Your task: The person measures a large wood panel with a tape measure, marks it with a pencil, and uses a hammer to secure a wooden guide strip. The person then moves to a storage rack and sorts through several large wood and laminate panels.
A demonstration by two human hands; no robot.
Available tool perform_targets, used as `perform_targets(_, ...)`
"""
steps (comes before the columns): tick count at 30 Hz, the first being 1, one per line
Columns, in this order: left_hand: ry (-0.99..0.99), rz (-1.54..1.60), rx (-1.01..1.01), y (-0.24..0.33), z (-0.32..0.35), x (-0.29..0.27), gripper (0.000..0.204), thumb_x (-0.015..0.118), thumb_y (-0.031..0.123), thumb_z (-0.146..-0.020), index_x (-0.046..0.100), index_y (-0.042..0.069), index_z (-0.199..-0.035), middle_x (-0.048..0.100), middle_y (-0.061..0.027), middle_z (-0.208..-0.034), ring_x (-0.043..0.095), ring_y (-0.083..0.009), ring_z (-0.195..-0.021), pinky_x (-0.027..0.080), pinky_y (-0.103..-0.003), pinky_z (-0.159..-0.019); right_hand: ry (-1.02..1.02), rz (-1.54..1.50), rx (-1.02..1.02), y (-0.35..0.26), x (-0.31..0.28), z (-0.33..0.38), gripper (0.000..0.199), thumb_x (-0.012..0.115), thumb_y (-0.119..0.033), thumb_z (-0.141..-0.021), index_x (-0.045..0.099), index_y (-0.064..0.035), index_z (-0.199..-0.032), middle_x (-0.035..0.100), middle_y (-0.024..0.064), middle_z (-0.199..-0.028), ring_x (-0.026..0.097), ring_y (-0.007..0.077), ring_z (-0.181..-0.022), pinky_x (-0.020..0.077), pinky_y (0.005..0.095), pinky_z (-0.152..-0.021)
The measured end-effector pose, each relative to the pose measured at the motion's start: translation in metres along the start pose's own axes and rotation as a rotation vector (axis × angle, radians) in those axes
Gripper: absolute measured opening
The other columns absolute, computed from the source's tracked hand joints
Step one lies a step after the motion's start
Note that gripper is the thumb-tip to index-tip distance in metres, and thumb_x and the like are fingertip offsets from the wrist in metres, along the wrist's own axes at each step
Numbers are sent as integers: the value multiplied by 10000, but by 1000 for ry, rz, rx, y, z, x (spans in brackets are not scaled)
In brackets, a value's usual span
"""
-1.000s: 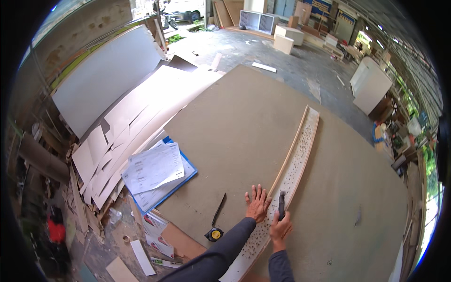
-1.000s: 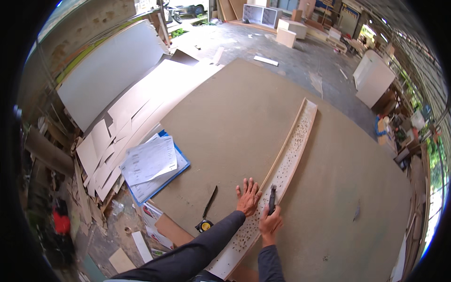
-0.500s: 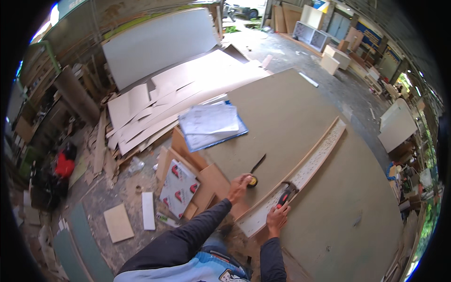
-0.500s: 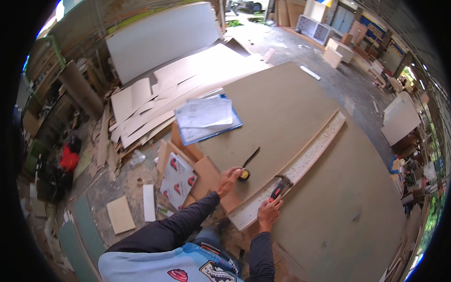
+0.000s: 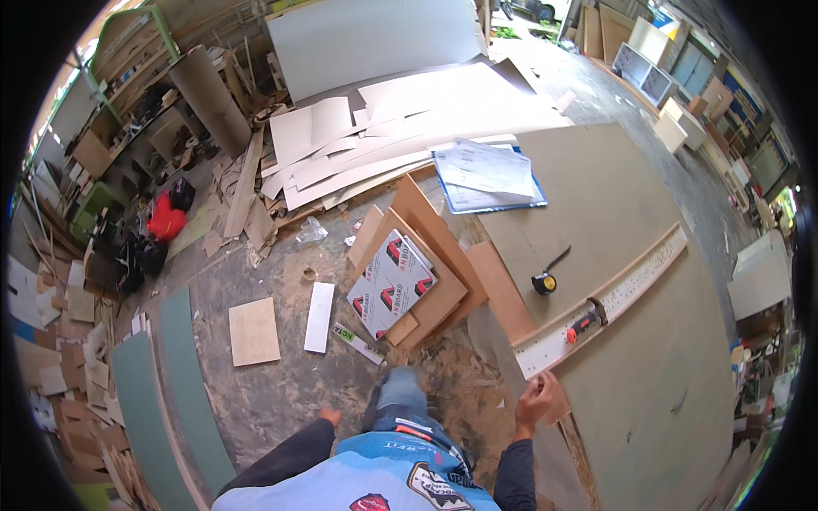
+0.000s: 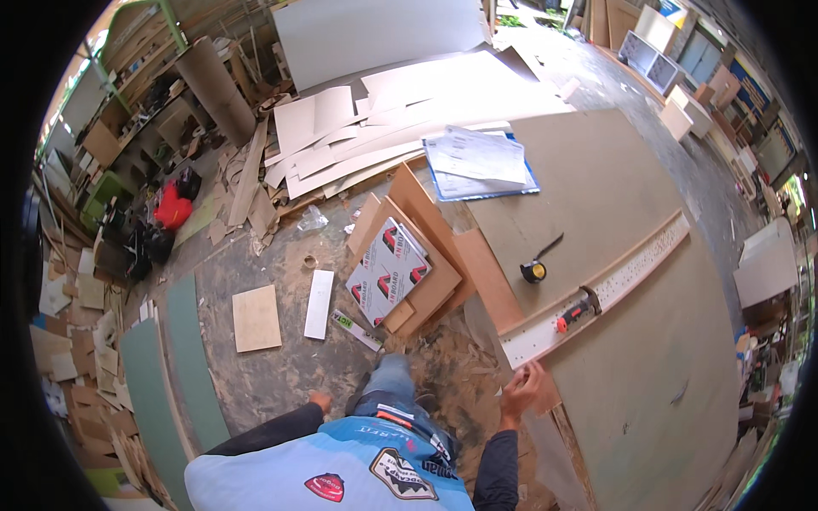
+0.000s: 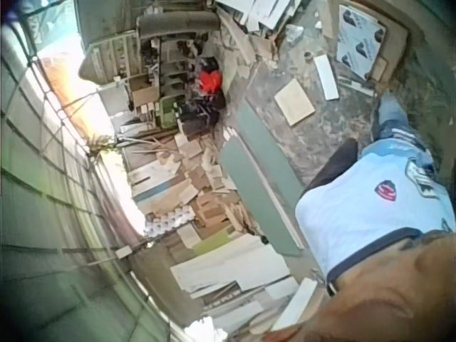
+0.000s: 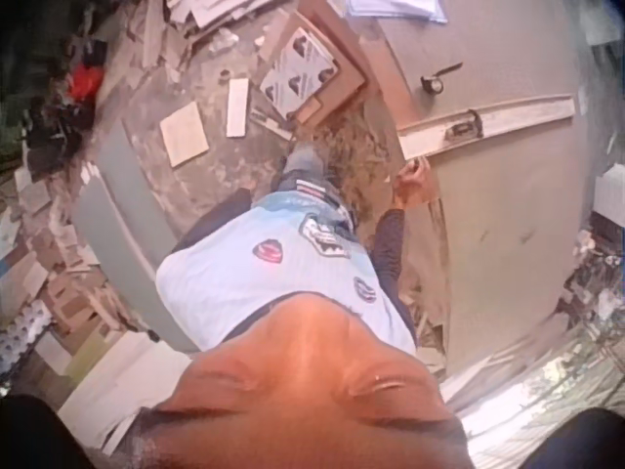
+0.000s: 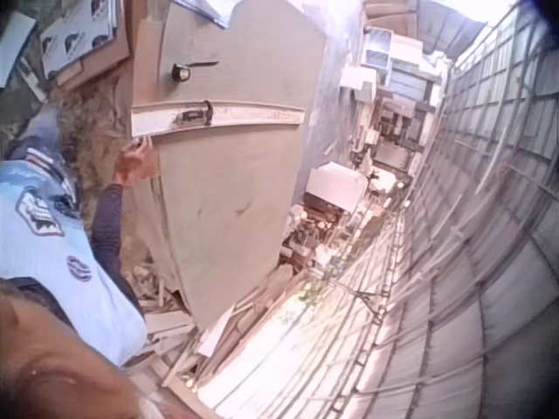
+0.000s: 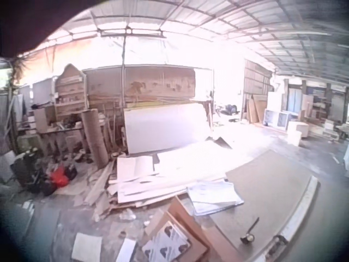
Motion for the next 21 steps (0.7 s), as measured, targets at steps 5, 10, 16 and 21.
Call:
perform_targets(5, -23, 306, -127, -29, 17, 16, 291, 561, 289, -874, 742, 91, -987, 705, -202, -952, 696, -348, -866, 547, -438, -768, -113, 13, -162, -86, 58, 8, 168, 565, -26, -847, 624, 9, -1001, 600, 171, -1081, 588, 333, -951, 495, 393, -794)
perform_targets(10, 162, 502, 10, -20, -13, -59, 289, 610, 272, -840, 731, 66, -1002, 711, -165, -990, 676, -334, -944, 521, -420, -815, -331, -18, -415, -180, 187, 0, 200, 587, 30, -799, 620, 0, -994, 592, 166, -1085, 583, 334, -984, 494, 395, -832)
perform_targets(16, -128, 1397, -202, -157, -70, -127, 234, 589, 235, -877, 682, 47, -981, 664, -128, -772, 635, -290, -658, 505, -422, -583, -379, -258, -113, -267, 360, -39, 223, 560, 45, -789, 612, -2, -1000, 563, 165, -1130, 567, 345, -1037, 458, 423, -904)
perform_targets(21, 12, 1740, -386, -239, -151, -259, 113, 580, 104, -884, 582, 42, -978, 562, -100, -690, 503, -236, -464, 390, -345, -389, -172, -162, -33, -291, 448, -97, 220, 569, 40, -780, 615, 16, -993, 561, 150, -1120, 570, 316, -1028, 487, 369, -848)
Point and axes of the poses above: each hand's wrist, its own z-axis away from the middle knuckle, its own x-axis out of the palm, y = z × x, the point moved 3 cm from there along -z, towards the middle knuckle
